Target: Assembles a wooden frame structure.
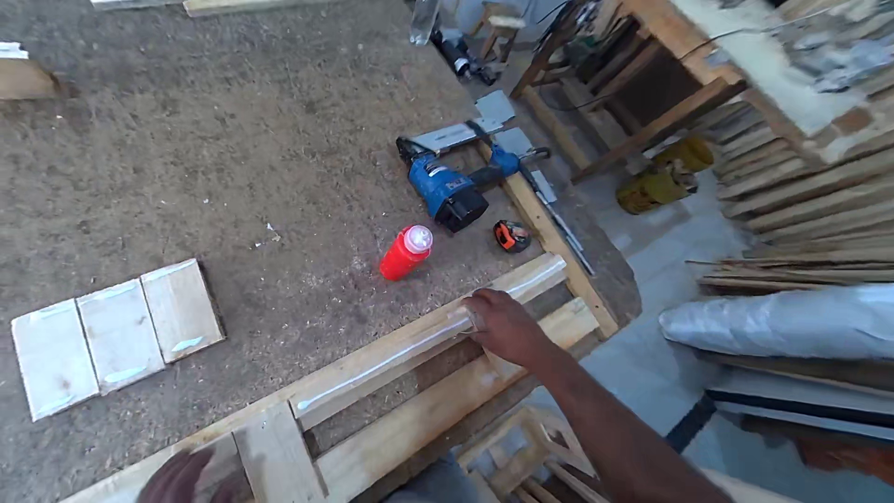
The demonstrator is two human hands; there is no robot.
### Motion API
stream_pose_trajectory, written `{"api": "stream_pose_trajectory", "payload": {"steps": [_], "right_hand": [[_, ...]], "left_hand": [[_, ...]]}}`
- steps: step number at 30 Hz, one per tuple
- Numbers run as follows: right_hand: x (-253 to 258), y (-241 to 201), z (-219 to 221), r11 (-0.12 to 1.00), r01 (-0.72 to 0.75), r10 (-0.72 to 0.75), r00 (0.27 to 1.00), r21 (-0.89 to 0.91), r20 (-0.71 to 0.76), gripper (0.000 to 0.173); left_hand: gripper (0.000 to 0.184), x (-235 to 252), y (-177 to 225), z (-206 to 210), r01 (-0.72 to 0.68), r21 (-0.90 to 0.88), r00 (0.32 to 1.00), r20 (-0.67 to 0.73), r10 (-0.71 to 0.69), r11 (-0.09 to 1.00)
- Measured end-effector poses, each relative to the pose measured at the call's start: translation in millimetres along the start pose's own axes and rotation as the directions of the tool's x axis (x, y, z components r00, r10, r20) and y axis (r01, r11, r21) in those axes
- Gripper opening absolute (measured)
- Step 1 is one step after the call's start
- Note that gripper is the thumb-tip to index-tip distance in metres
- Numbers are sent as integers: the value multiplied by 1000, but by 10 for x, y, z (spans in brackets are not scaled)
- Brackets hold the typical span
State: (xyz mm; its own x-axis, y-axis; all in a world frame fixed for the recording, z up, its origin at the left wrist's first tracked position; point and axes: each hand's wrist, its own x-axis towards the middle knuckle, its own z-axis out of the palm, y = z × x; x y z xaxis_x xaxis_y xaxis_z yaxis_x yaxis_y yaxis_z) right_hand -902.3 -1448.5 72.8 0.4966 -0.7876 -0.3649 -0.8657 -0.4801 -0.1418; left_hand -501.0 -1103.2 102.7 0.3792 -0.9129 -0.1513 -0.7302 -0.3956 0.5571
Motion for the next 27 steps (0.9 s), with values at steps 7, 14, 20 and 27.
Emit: {"api": "stream_pose_trajectory", "payload": {"steps": [7,14,20,27], "right_hand": [[114,172,64,979,204,-204,979,-17,-11,32],[43,282,264,922,377,-387,878,-89,-283,19],[-143,342,-32,889,397,-340,906,228,-254,28],[-721,11,-1793,154,656,-416,721,739,-554,33]], "left_hand": [[54,441,584,936,23,178,999,-31,-18,984],[28,514,640,945,33,219,998,-61,-20,975],[31,420,571,969,2,176,991,-135,22,984],[31,393,1116,667,-123,-370,992,-51,112,921]]}}
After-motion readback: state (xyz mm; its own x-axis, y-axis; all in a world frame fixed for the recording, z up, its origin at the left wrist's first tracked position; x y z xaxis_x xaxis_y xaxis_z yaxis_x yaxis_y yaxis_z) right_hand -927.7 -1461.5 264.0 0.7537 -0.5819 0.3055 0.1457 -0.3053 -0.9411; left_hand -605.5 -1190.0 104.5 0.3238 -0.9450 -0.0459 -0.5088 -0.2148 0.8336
